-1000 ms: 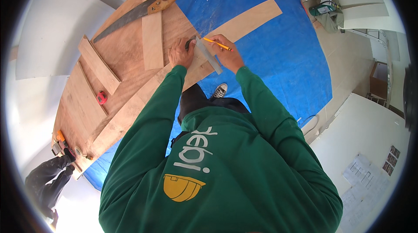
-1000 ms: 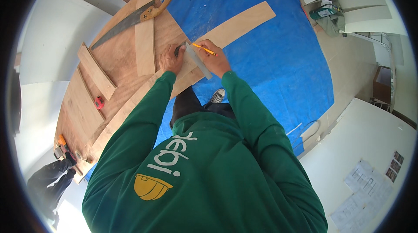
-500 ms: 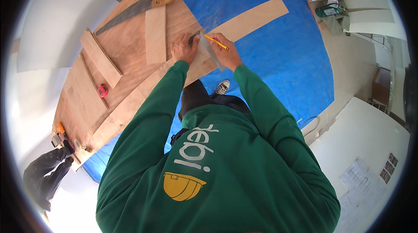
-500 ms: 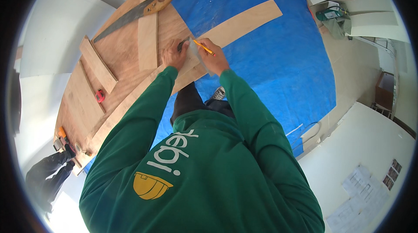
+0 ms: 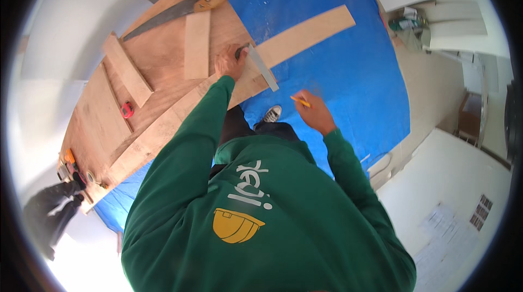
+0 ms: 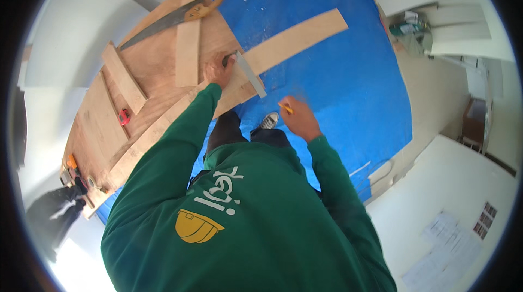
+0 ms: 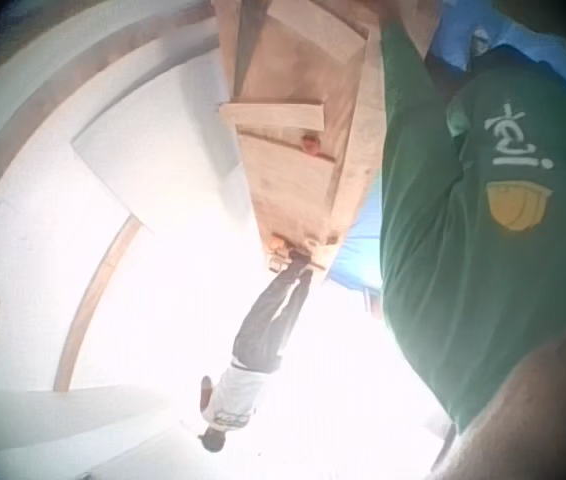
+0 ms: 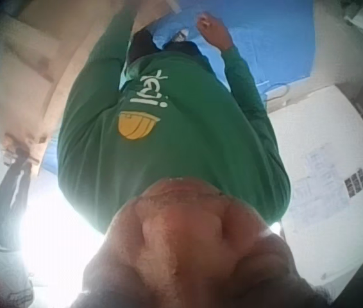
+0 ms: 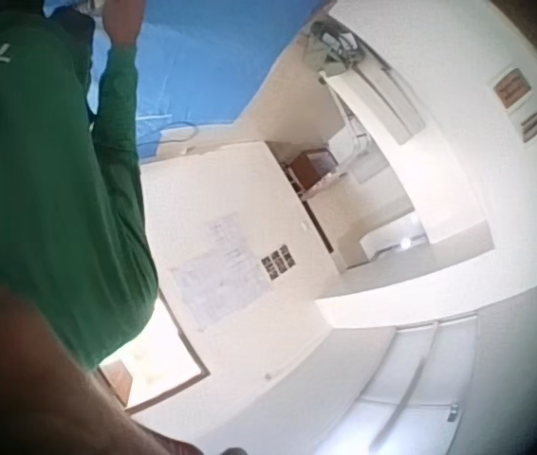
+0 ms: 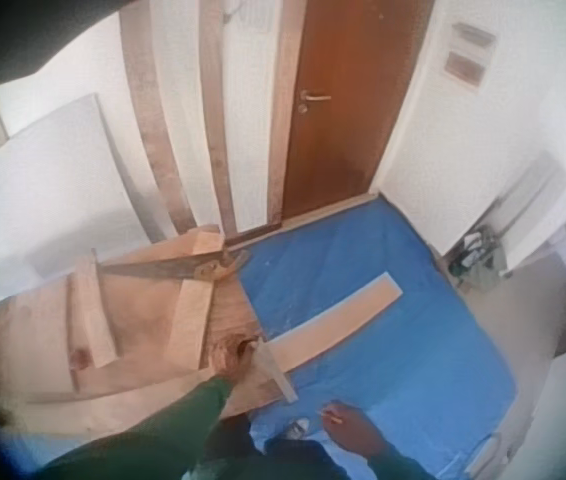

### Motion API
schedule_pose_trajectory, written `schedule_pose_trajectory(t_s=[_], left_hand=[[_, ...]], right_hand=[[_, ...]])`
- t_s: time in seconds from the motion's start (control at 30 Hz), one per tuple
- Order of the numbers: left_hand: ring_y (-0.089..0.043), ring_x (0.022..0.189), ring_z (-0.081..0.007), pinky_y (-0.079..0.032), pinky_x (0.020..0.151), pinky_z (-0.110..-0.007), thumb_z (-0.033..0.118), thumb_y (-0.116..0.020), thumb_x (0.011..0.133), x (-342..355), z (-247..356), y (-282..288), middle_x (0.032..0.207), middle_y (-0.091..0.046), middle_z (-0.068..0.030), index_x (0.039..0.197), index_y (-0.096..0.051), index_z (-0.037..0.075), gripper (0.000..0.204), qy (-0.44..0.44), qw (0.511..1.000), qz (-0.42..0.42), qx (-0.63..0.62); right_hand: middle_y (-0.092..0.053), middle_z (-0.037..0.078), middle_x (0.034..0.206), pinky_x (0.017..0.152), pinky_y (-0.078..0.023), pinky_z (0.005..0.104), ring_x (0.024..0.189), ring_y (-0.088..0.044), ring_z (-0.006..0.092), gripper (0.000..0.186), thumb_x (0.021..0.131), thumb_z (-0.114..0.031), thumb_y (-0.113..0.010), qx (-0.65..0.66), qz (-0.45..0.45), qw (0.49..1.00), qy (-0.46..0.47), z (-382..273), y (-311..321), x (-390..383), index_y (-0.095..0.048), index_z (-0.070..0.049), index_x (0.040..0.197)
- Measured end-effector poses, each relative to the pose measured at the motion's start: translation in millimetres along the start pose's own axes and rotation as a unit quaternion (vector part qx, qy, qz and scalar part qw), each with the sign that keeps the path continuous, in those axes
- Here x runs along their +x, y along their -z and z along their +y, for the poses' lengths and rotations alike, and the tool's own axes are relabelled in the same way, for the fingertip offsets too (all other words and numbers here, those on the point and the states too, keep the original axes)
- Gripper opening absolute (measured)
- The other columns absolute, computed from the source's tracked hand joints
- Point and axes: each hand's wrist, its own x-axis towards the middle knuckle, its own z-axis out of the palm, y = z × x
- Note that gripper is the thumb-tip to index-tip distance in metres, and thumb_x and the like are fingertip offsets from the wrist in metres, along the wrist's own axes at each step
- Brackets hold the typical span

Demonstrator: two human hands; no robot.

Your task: The person measures and marks wooden planks with a tape measure, pencil, and square, then cuts them with a hand saw. The person places the cut pieces against the ceiling to check fit.

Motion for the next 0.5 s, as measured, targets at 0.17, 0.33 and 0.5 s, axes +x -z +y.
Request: schedule_pose_trajectory(t_s=[0.17,0.33,0.5], left_hand=[[-0.072,0.106,-0.0361,-0.056,0.093,-0.044,0.041,-0.069,0.110,-13,-11,65,0.116,-0.074,-0.0178,0.123,-0.073,0.010,0.034,0.128,0.965,0.012,-0.229],[-0.071,0.102,-0.0281,-0.056,0.094,-0.043,0.024,-0.063,0.114,-50,-137,149,0.112,-0.074,-0.0167,0.131,-0.068,0.004,0.027,0.201,0.910,0.256,-0.257],[-0.070,0.103,-0.0287,-0.057,0.094,-0.042,0.021,-0.063,0.113,-58,-207,207,0.122,-0.071,-0.0196,0.139,-0.060,-0.002,0.035,0.343,0.862,0.275,-0.253]], right_hand=[[-0.072,0.007,0.090,0.072,-0.054,0.0354,0.081,-0.069,0.0160,0.021,0.108,-0.022,-0.068,0.145,-0.029,0.984,-0.101,-23,-9,-24,-0.072,-0.001,0.111],[-0.072,0.010,0.080,0.067,-0.054,0.0362,0.073,-0.069,0.0172,0.035,0.107,-0.030,-0.068,0.064,-0.197,0.973,-0.097,-119,-77,67,-0.073,0.002,0.095],[-0.078,0.024,0.088,0.076,-0.059,0.0518,0.079,-0.077,0.0401,0.052,0.104,-0.044,-0.069,-0.075,-0.287,0.955,-0.008,-177,-219,205,-0.075,0.006,0.094]])
